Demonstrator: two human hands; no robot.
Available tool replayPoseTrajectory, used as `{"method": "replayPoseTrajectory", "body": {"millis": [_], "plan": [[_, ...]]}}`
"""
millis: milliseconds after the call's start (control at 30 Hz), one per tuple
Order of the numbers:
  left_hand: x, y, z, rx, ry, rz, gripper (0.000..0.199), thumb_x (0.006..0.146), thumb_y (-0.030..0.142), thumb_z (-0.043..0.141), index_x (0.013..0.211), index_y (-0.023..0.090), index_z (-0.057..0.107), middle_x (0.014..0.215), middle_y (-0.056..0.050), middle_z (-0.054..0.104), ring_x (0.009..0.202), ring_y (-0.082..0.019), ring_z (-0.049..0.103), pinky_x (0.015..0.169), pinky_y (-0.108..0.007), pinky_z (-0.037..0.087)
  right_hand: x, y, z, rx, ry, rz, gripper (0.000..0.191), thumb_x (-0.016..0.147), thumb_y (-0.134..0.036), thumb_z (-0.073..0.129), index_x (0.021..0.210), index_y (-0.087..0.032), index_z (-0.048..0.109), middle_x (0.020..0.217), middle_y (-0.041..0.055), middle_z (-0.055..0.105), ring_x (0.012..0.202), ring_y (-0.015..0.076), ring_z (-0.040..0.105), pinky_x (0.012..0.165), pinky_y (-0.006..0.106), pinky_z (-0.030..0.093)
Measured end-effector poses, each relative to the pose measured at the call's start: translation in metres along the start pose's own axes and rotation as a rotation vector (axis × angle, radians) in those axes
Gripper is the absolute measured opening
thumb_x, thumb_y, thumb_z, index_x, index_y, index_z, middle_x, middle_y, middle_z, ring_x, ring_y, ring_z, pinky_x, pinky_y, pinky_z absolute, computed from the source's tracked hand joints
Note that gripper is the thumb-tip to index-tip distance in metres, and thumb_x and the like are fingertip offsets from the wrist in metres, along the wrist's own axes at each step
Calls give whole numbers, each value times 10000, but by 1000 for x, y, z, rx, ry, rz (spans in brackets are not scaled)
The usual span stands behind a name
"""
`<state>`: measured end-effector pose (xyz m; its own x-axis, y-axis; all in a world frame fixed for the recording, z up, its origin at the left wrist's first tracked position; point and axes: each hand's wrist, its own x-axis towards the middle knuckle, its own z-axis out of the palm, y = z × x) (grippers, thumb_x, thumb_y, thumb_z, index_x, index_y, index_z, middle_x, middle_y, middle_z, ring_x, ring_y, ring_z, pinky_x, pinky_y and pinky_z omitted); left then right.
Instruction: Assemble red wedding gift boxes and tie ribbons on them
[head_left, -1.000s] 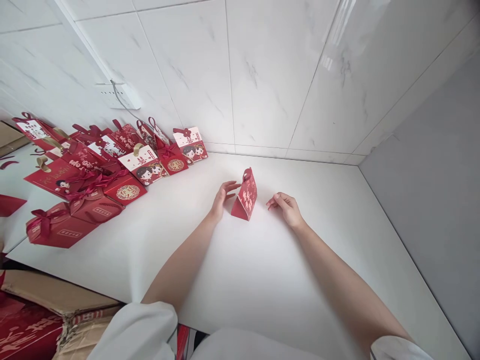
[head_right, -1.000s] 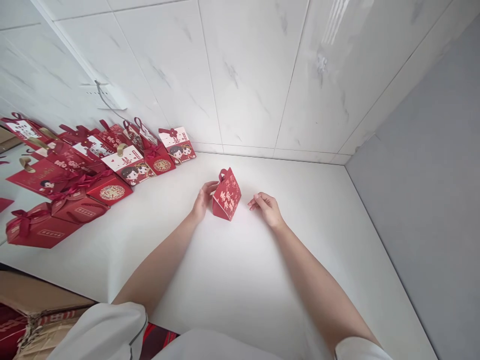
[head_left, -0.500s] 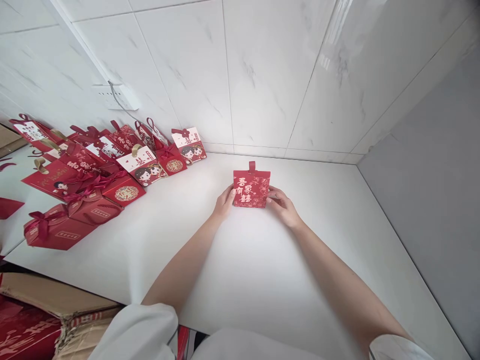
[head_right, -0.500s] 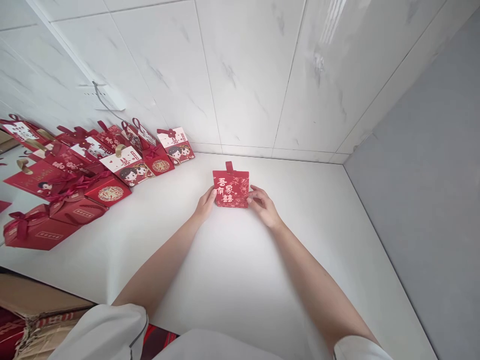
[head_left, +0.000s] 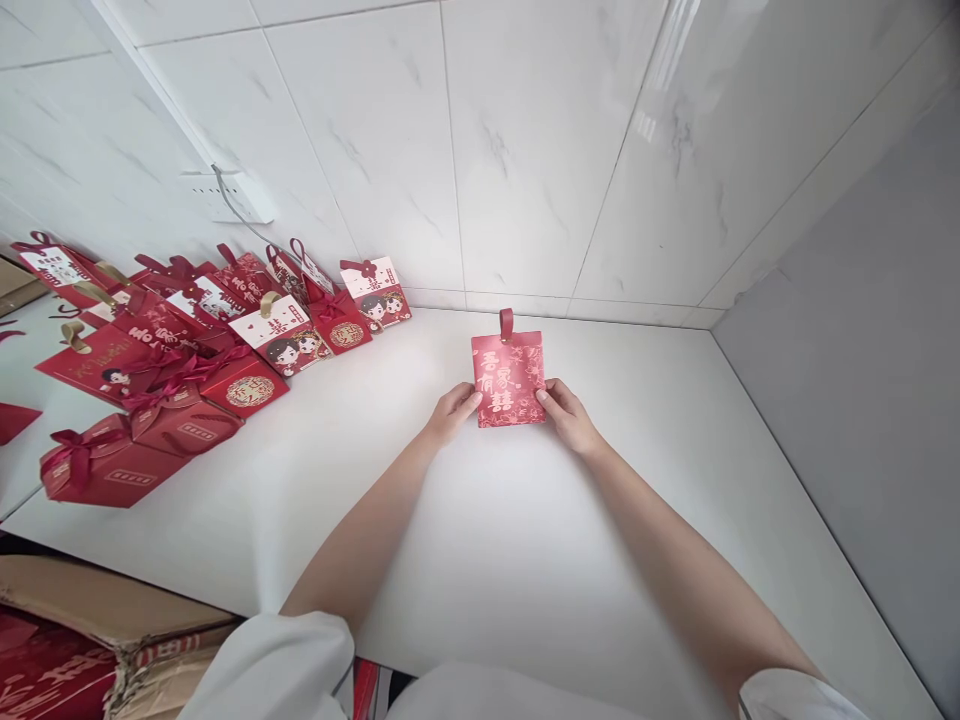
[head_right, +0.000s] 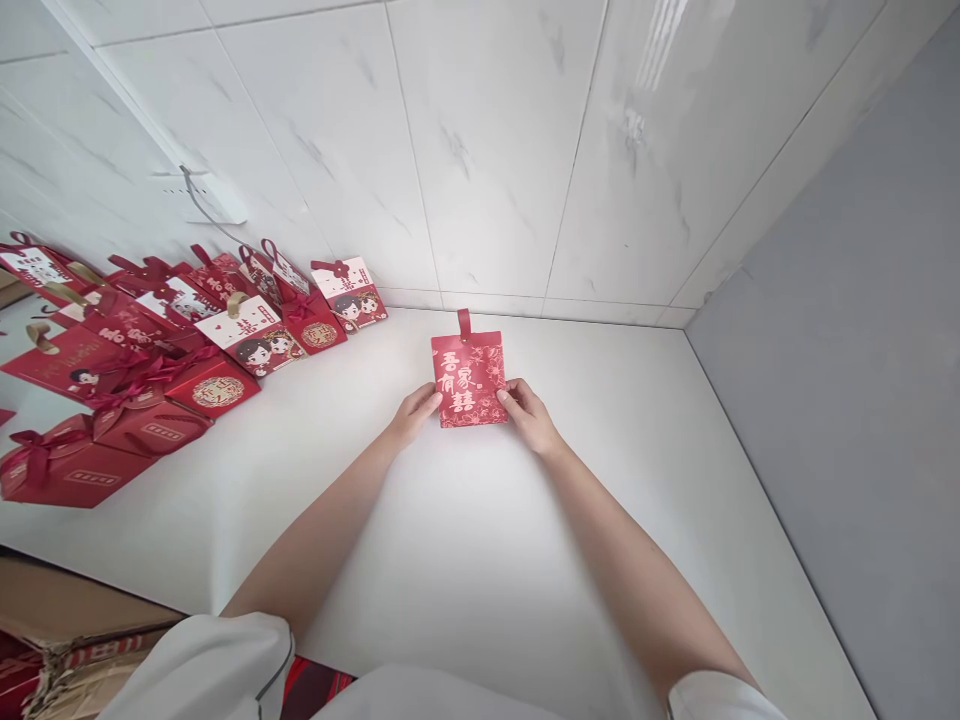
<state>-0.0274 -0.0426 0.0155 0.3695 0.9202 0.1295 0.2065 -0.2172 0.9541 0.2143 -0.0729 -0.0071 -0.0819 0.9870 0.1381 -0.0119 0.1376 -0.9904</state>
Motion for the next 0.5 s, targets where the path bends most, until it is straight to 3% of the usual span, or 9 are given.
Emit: {"method": "replayPoseTrajectory", "body": {"millis": [100, 233, 367, 500], "plan": [[0, -2, 0, -25, -32, 4, 431, 876, 562, 521, 966, 161, 652, 912, -62, 659, 937, -214, 605, 832, -332, 483, 0, 0, 1, -15, 21, 1, 325, 899, -537, 524, 1033, -244, 563, 1082, 43, 656, 981, 200, 601, 894, 345, 473], [2, -5, -1, -54, -70, 21, 430, 907, 543, 476, 1010, 163, 648, 975, -72, 646, 978, -213, 591, 861, -343, 489, -2, -3, 1, -25, 20, 3, 371, 903, -540, 513, 1127, -250, 574, 1201, 52, 638, 1064, 211, 589, 961, 357, 445], [1, -6, -2, -92, -167, 54, 423, 879, 533, 533, 996, 147, 659, 1028, -102, 625, 922, -215, 611, 787, -338, 518, -2, -5, 1, -61, 13, 17, 414, 932, -553, 439, 1137, -240, 616, 1177, 46, 661, 1088, 225, 580, 999, 365, 409], [1, -7, -1, -107, -217, 94, 411, 852, 522, 581, 960, 138, 681, 1084, -126, 606, 956, -242, 612, 792, -357, 521, 0, -5, 1, -99, 45, 13, 464, 937, -580, 389, 1018, -216, 666, 1078, 47, 695, 1022, 233, 595, 965, 363, 419]]}}
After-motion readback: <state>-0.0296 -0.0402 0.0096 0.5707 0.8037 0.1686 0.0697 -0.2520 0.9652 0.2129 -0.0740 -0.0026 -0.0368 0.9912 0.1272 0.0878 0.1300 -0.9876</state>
